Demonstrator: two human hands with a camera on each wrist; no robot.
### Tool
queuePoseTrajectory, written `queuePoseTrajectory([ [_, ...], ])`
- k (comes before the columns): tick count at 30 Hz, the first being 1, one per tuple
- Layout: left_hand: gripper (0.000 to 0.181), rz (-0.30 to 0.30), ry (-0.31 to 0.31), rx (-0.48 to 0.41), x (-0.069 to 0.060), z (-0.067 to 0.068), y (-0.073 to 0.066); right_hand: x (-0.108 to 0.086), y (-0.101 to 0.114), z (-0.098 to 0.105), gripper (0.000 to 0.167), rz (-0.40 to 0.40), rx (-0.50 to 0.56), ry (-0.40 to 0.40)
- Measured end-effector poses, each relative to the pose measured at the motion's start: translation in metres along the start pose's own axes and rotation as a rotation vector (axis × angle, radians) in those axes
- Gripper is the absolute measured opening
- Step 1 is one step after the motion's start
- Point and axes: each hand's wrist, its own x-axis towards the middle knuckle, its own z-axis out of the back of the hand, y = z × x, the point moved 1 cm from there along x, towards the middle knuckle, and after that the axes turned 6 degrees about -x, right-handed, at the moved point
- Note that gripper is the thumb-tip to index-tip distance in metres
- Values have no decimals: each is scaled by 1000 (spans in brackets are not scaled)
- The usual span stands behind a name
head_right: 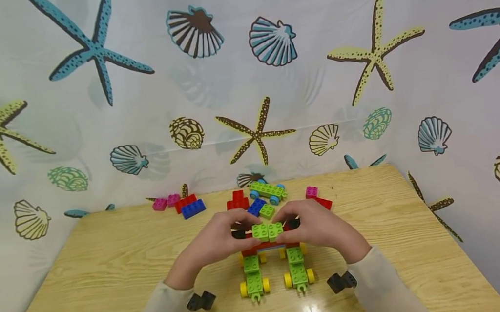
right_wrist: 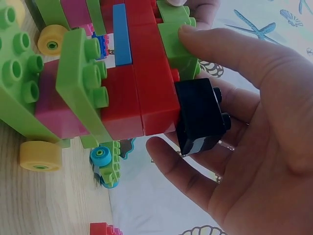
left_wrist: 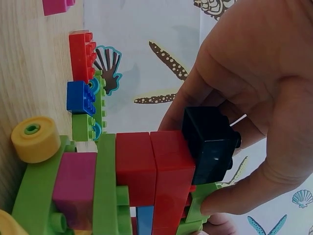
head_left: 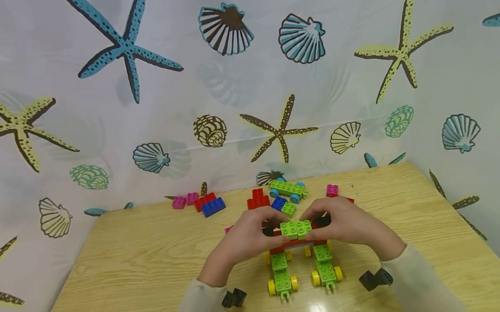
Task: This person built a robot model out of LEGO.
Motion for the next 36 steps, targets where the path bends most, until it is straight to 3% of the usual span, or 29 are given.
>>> queuePoseTrajectory([
  [19, 27, -59, 9, 75, -4, 3, 0, 4, 3, -6, 31, 26, 3, -15],
  [24, 26, -46, 18, 99, -5, 3, -2, 4, 4, -8, 30, 34, 9, -17],
  [36, 25, -64, 50, 257, -5, 4, -15, 4, 6, -9, 30, 45, 0, -27],
])
